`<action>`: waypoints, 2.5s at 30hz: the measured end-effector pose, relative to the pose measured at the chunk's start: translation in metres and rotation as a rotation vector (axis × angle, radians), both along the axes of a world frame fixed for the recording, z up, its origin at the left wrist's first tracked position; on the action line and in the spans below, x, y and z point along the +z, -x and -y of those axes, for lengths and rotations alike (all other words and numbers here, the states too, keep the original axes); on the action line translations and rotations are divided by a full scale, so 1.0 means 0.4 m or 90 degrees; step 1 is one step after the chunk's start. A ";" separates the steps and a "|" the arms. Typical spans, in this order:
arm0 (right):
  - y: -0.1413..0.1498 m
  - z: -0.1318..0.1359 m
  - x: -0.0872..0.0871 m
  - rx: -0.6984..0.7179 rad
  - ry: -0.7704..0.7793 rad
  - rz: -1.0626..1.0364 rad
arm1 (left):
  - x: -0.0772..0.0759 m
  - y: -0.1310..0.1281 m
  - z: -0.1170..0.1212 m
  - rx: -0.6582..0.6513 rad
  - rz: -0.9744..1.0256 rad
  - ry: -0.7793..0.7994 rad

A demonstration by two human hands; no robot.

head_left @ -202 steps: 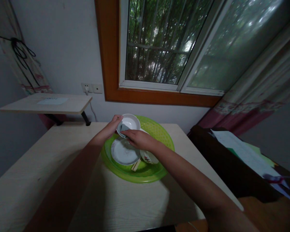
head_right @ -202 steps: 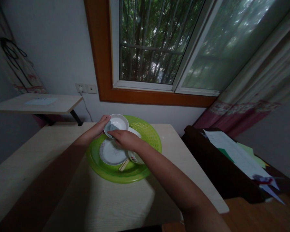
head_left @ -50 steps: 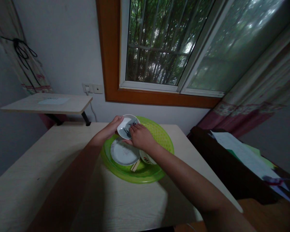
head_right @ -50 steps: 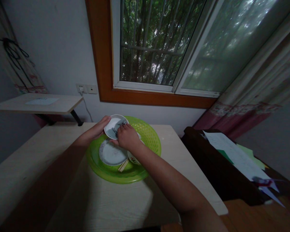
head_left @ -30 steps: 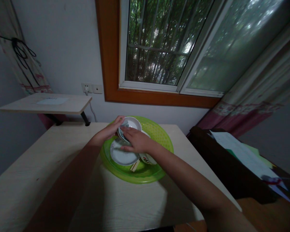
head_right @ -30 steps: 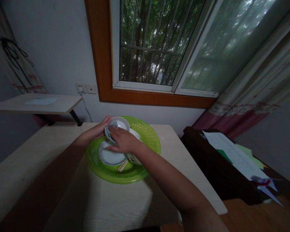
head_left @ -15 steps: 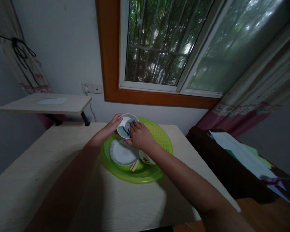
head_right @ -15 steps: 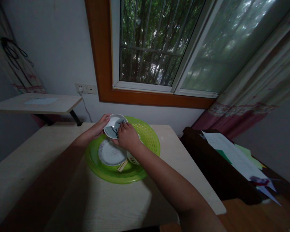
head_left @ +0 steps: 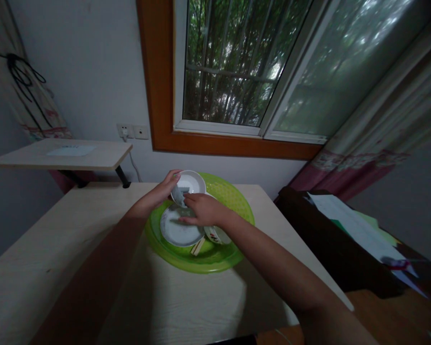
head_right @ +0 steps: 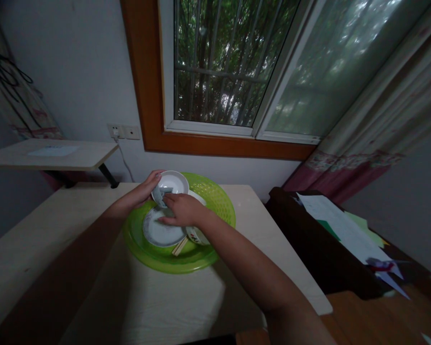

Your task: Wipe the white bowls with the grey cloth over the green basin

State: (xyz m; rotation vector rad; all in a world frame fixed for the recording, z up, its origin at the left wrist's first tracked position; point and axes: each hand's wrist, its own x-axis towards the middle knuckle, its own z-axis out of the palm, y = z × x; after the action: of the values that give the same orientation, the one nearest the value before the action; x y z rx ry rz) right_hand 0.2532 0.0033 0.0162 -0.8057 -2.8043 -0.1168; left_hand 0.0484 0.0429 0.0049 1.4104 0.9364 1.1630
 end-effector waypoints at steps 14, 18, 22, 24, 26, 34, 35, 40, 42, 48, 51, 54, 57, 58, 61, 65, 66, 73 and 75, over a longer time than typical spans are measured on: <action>0.011 -0.011 -0.032 -0.100 -0.112 -0.006 | -0.016 -0.001 -0.018 -0.055 0.004 -0.003; 0.003 -0.015 -0.018 -0.099 -0.129 -0.028 | -0.013 0.000 -0.016 -0.035 0.012 -0.011; -0.006 -0.011 0.007 -0.106 -0.089 -0.084 | -0.011 0.001 -0.015 -0.014 0.014 -0.016; -0.011 -0.007 0.019 -0.104 -0.057 -0.107 | -0.007 0.000 -0.013 -0.011 0.021 -0.011; -0.014 -0.004 0.025 -0.064 -0.029 -0.110 | -0.004 -0.001 -0.010 -0.007 0.027 -0.006; -0.002 -0.017 -0.011 0.049 -0.016 -0.037 | -0.018 0.003 -0.023 -0.003 0.002 -0.031; 0.001 -0.019 -0.018 0.034 -0.028 -0.026 | -0.021 0.004 -0.026 -0.005 -0.001 -0.027; 0.018 -0.021 -0.036 -0.056 -0.100 -0.010 | -0.026 0.003 -0.026 -0.026 0.025 0.008; 0.022 -0.019 -0.036 -0.095 -0.116 -0.007 | -0.022 0.001 -0.020 -0.031 0.037 0.007; 0.033 -0.005 -0.023 -0.193 -0.144 -0.018 | -0.010 0.001 -0.014 -0.037 0.030 -0.023; 0.036 0.005 -0.010 -0.217 -0.152 -0.011 | -0.015 0.003 -0.021 -0.022 0.017 -0.021; 0.035 0.013 0.007 -0.232 -0.128 0.009 | -0.020 0.005 -0.026 0.000 -0.004 -0.014; 0.033 0.020 0.024 -0.226 -0.099 0.027 | -0.020 0.005 -0.025 0.005 -0.022 -0.013; 0.032 0.022 0.028 -0.218 -0.093 0.029 | -0.019 0.004 -0.025 0.006 -0.023 -0.014; 0.028 0.024 0.033 -0.175 -0.067 0.019 | -0.020 0.004 -0.026 0.015 -0.026 -0.026; 0.019 0.013 0.015 -0.074 0.012 -0.042 | -0.030 0.009 -0.037 0.011 -0.038 -0.055; 0.017 0.009 0.008 -0.048 0.032 -0.067 | -0.032 0.010 -0.039 0.006 -0.041 -0.056; 0.007 -0.004 -0.003 0.025 0.062 -0.139 | -0.031 0.011 -0.036 0.031 -0.041 -0.054; 0.006 -0.003 0.009 -0.007 0.046 -0.091 | -0.031 0.010 -0.036 0.025 -0.044 -0.052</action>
State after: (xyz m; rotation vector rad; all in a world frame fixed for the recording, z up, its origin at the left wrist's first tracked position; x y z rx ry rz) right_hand 0.2506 0.0045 0.0199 -0.8111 -2.6829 0.0384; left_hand 0.0442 0.0574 -0.0075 1.5118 0.9781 1.1986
